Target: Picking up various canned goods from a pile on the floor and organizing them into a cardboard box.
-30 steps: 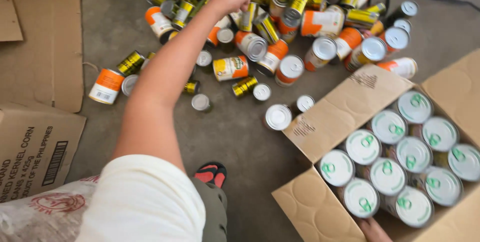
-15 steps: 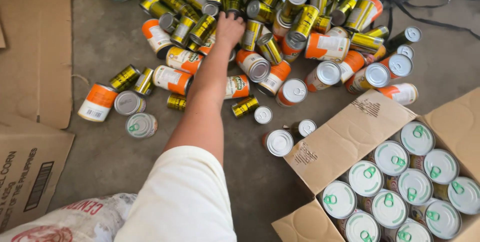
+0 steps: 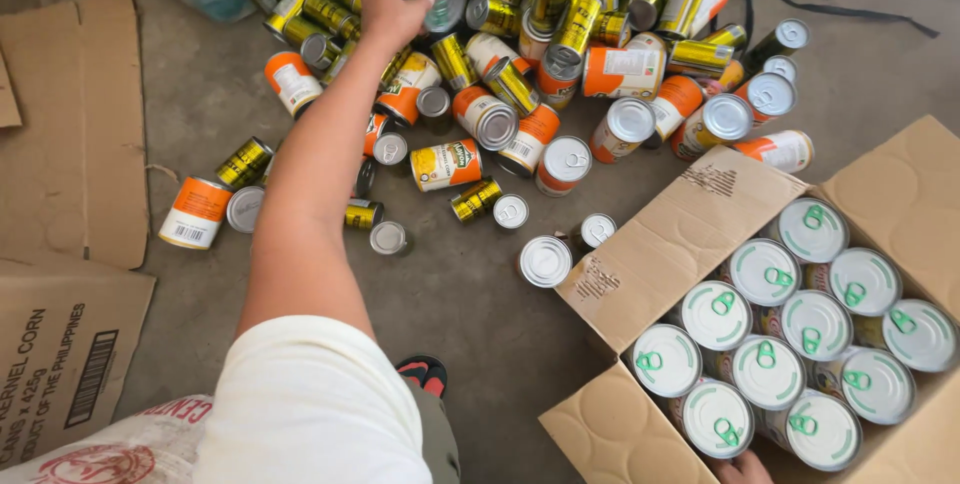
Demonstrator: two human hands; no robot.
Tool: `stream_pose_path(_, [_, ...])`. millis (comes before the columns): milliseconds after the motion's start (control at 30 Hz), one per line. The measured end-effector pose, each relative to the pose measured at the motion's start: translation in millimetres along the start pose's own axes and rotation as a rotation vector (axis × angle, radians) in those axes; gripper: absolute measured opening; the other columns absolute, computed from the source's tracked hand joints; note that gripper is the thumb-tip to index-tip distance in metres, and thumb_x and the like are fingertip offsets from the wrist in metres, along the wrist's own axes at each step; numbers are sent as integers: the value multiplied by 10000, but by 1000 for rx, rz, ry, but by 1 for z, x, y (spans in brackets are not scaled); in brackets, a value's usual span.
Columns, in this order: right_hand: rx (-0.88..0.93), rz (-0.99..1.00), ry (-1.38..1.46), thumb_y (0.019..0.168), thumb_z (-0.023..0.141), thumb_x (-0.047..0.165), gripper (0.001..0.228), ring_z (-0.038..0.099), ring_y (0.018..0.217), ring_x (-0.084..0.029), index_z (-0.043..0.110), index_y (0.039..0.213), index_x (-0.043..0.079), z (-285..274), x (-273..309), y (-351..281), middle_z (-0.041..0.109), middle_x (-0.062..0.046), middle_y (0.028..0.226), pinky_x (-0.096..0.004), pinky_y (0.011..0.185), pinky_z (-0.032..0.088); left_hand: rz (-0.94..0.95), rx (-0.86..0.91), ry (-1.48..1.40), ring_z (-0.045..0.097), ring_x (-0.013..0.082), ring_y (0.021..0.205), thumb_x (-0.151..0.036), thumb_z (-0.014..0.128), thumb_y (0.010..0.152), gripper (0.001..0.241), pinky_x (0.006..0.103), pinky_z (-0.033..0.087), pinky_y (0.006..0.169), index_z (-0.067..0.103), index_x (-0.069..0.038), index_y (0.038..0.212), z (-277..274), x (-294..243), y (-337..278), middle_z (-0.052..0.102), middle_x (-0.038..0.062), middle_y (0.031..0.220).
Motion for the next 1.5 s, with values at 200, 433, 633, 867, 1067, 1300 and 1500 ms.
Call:
stream_pose_path(200, [-252,178,-242,850,728,177,369,729,1106,-372,724,1179,9,-10,145,-9,764,-248,1078,-436,945,561,-437,544,-917,783,198,696,-405,731,873,437,306,612,587,705,-5,1044,-5,-138,-49,788,117,849])
stream_pose_path(433, [-634,40,-154,941,690,214,278,736,927,-328,745,1128,15,-36,417,-126,756,-192,1079,-389,837,564,225,1106,-611,749,131,652,-288,732,933,265,267,627,573,734,-23,940,56,-318,-198,757,73,804])
stream_pose_path(633, [-594,-147,625,977,672,213,448,703,1100,-191,619,1389,47,-72,401,-152,689,-83,1280,-309,888,559,489,1387,-589,756,169,587,-330,767,820,378,344,580,510,688,33,890,107,-406,-371,736,118,670])
stream_pose_path(867, [-778,-236,-221,656,926,280,932,588,1234,-309,504,1442,13,-77,460,-186,520,-171,1372,-421,1019,507,666,1378,-488,760,207,590,-364,749,769,428,363,601,562,693,53,848,138,-439,-454,731,169,667])
stream_pose_path(1067, [-665,-150,-238,594,932,250,946,563,1208,-364,528,1424,38,-83,454,-189,497,-210,1326,-446,989,516,473,1612,-395,770,191,540,-364,713,803,434,312,622,519,691,70,809,144,-442,-462,759,174,647])
stream_pose_path(1300, [-390,-294,-633,549,904,120,1002,520,1303,-372,419,1422,41,-87,444,-173,521,-179,1395,-445,1079,446,830,1318,-372,694,370,975,-446,690,959,485,485,544,814,636,10,1116,151,-426,-429,718,243,1017])
stream_pose_path(1500, [-170,-320,-623,538,914,105,1086,499,1334,-346,349,1461,19,-95,447,-162,514,-185,1410,-421,1084,421,722,1275,-495,721,315,963,-390,686,938,459,436,554,818,595,-32,1210,128,-422,-395,718,178,1017])
Point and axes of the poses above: each hand's wrist, its own y-axis towards the middle knuckle, its own z-axis out of the palm, x = y × z, the point moved 1 cm from there along y, towards the middle knuckle
